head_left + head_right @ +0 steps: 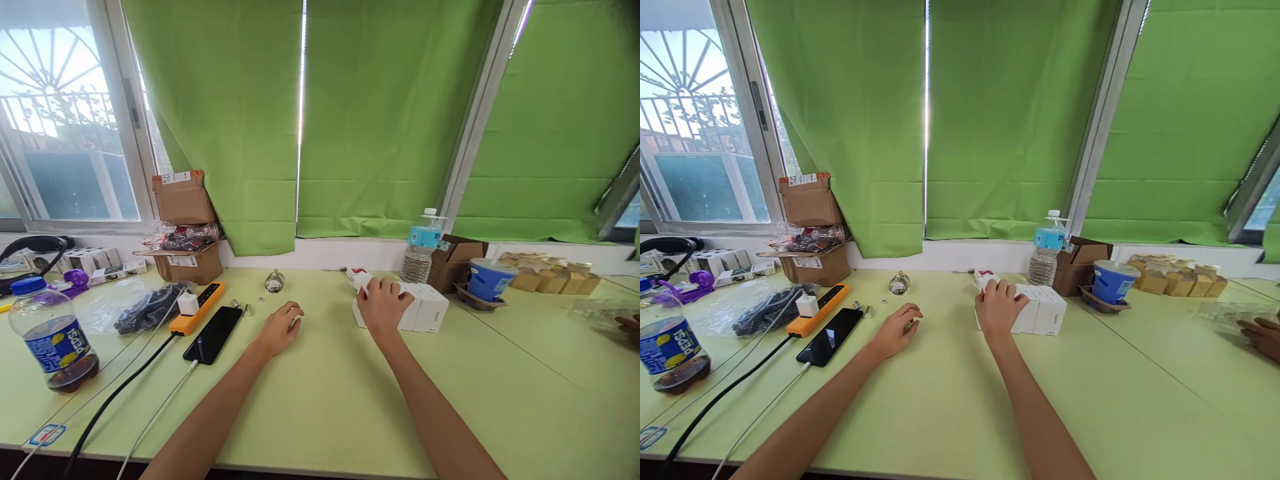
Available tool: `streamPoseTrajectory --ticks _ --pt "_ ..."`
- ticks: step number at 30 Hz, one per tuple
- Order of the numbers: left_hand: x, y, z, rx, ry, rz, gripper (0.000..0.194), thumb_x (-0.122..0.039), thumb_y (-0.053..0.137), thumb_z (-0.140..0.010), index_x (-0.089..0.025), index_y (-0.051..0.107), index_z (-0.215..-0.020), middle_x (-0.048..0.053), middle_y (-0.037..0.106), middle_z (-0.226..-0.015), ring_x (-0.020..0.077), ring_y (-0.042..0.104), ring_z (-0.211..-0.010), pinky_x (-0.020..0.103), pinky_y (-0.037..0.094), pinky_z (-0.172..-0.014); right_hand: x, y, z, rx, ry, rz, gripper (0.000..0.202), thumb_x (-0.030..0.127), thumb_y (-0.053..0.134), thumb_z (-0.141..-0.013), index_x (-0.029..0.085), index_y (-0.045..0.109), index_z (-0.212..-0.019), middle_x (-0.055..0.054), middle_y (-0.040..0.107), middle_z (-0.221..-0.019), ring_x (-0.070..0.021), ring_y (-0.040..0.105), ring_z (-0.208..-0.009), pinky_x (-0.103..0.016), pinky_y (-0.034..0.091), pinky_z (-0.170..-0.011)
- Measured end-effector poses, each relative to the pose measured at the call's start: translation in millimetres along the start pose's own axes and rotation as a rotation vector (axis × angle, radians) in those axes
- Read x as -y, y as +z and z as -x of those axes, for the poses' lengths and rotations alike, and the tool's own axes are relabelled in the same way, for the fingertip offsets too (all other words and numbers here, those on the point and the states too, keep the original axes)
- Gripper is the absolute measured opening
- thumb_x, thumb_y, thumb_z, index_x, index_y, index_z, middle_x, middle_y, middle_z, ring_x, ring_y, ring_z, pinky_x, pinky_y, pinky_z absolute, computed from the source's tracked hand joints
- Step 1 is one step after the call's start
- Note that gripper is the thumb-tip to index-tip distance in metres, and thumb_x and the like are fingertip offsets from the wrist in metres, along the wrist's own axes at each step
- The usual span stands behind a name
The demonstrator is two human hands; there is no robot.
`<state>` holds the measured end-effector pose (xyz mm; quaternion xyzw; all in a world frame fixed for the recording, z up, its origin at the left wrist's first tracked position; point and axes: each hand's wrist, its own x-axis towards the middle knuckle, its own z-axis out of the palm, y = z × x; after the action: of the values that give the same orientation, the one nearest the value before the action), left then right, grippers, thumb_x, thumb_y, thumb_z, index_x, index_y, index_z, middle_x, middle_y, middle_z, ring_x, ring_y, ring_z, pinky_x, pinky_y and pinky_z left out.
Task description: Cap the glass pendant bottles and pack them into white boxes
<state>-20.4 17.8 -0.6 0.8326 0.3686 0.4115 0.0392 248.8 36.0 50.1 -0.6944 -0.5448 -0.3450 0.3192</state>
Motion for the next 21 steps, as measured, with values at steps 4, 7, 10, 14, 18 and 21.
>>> streamPoseTrajectory --ticks 4,7,10,14,18,21 --pt "-0.9 0.0 -0.1 -0.002 0.013 -0.007 0.022 -0.021 0.047 -0.088 -0.025 0.064 -0.103 0.006 0.061 -0.112 0.013 0.06 -0.069 0.027 0.05 -0.066 -0.7 -7.6 -1.0 -0.008 -0.028 -0.067 0.022 0.029 0.048 -0.087 0.014 0.064 -0.082 -0.014 0.056 -0.09 -0.0291 0.042 -0.092 -0.043 0.022 -0.079" --pt "-1.2 1.8 -0.4 -0.009 0.008 -0.009 0.022 -0.02 0.048 -0.088 -0.025 0.064 -0.102 0.005 0.062 -0.11 0.0135 0.06 -0.069 0.027 0.05 -0.066 9.4 -11.8 -7.4 -0.06 -0.121 -0.113 0.026 0.032 0.046 -0.089 0.016 0.066 -0.088 -0.015 0.056 -0.099 -0.0293 0.043 -0.096 -0.044 0.024 -0.082" --pt "-0.5 4.5 -1.0 -0.017 0.011 -0.003 0.022 -0.019 0.048 -0.086 -0.025 0.064 -0.101 0.005 0.062 -0.107 0.014 0.06 -0.068 0.028 0.05 -0.067 35.6 -2.3 -21.3 0.032 -0.271 -0.071 0.023 0.024 0.048 -0.086 0.016 0.07 -0.09 -0.017 0.057 -0.107 -0.0311 0.045 -0.102 -0.049 0.027 -0.087" --pt "3.3 6.3 -2.2 -0.005 0.024 -0.004 0.024 -0.016 0.048 -0.086 -0.025 0.063 -0.101 0.004 0.062 -0.106 0.0144 0.059 -0.069 0.028 0.048 -0.067 81.2 33.9 -38.8 0.51 -0.28 0.26 0.031 0.021 0.058 -0.079 0.013 0.073 -0.105 -0.023 0.052 -0.13 -0.0383 0.041 -0.122 -0.06 0.023 -0.1" --pt "9.1 7.3 -2.9 0.031 0.037 -0.042 0.024 -0.016 0.047 -0.087 -0.024 0.063 -0.103 0.005 0.062 -0.106 0.0163 0.061 -0.074 0.029 0.048 -0.067 102.6 72.4 -43.6 0.625 -0.169 0.407 0.047 0.02 0.066 -0.075 -0.001 0.066 -0.117 -0.034 0.044 -0.138 -0.0491 0.03 -0.134 -0.072 0.01 -0.102" --pt "10.8 9.2 -3.0 0.057 0.063 -0.072 0.025 -0.016 0.047 -0.087 -0.024 0.062 -0.104 0.006 0.061 -0.106 0.0188 0.061 -0.084 0.03 0.048 -0.073 97.0 92.5 -44.1 0.679 -0.09 0.509 0.058 0.026 0.067 -0.077 -0.008 0.059 -0.124 -0.041 0.04 -0.138 -0.0539 0.027 -0.135 -0.076 0.008 -0.1"
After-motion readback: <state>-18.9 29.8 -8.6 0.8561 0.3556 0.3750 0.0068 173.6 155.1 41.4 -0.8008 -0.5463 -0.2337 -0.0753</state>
